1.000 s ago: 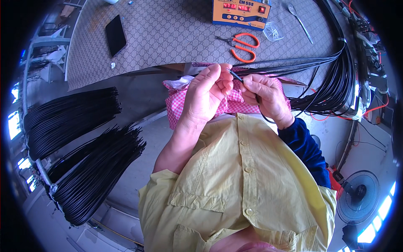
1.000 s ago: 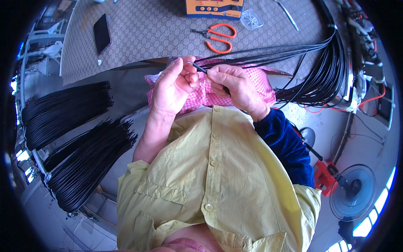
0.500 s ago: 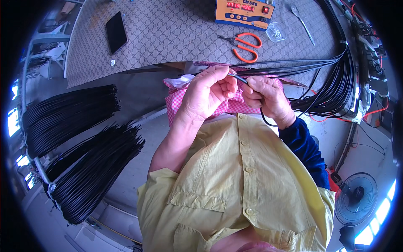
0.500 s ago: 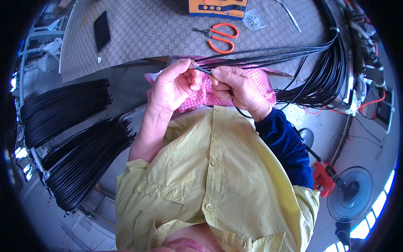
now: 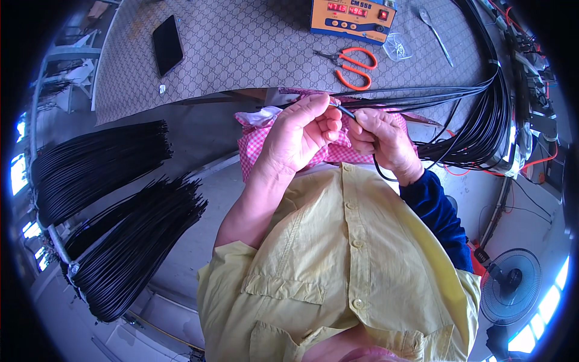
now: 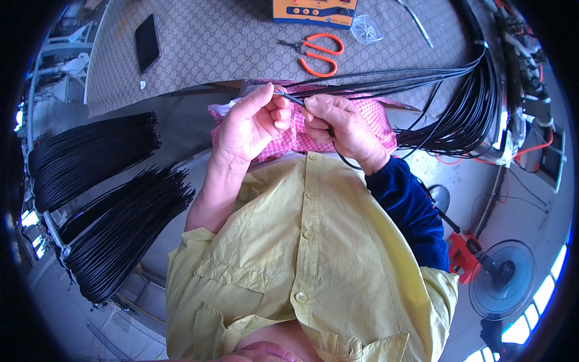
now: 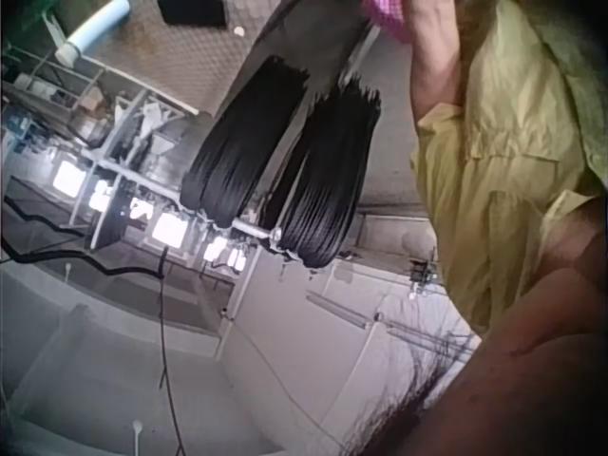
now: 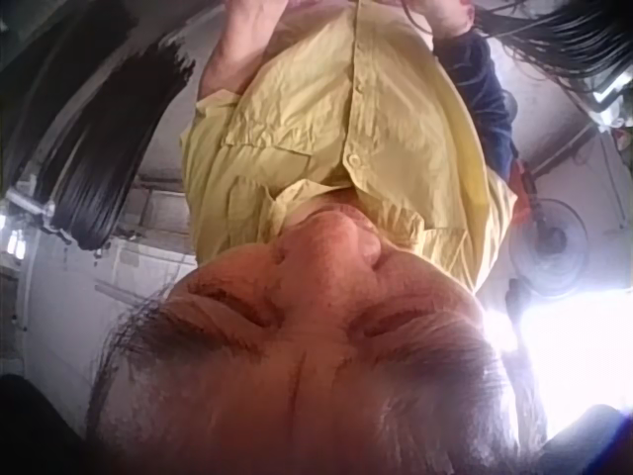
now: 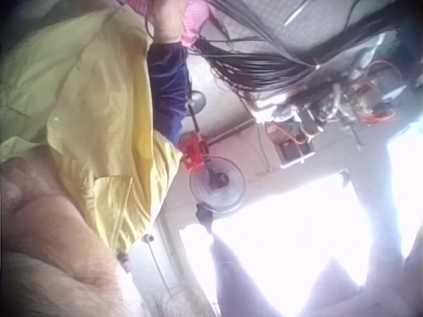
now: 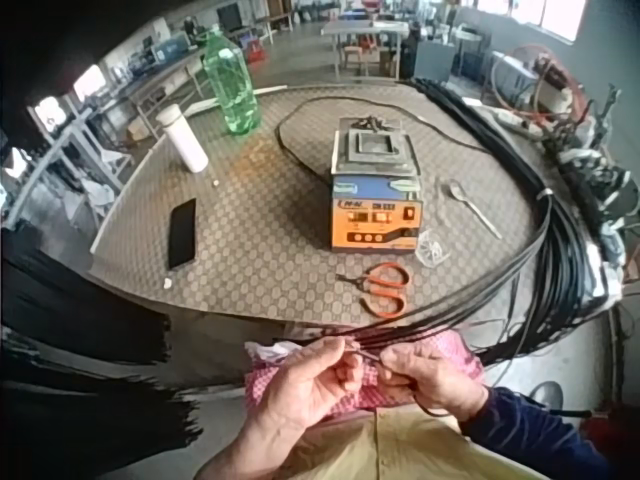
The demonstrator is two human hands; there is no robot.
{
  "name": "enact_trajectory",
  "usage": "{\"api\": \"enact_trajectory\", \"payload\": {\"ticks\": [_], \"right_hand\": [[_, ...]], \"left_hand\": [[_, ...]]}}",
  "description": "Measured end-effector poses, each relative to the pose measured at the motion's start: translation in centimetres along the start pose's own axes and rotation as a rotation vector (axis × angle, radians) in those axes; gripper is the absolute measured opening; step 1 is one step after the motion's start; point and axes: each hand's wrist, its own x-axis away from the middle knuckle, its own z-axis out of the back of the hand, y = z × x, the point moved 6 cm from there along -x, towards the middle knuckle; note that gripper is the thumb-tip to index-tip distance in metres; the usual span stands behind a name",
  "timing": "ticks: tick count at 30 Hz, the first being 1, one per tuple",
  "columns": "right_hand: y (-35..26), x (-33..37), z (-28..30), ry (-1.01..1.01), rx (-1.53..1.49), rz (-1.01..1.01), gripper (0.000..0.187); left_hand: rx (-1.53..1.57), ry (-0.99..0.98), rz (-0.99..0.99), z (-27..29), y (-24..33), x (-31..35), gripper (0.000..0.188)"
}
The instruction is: The person is using a wire stripping machine to process ends of black electrical wires and then grouping them.
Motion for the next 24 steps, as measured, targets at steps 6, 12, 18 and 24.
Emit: {"api": "enact_trajectory", "payload": {"ticks": [6,12,18,24], "right_hand": [[-0.1,-0.1,-0.2,-0.008,0.000,0.015,0.023],[-0.2,-0.1,-0.3,0.008,0.015,0.030,0.023],[-0.4,0.0,-0.3,0.027,0.056,0.057,0.024],[-0.1,0.0,-0.1,0.025,0.071,0.055,0.024]], "left_hand": [[0.111,-0.072,-0.012,0.2,-0.7,0.0,0.017],[0.198,-0.056,-0.040,0.4,-1.3,-0.2,0.014],[0.166,-0.060,-0.042,0.3,-1.0,-0.1,0.014],[0.095,-0.008,-0.059,0.7,-1.0,0.1,0.020]]}}
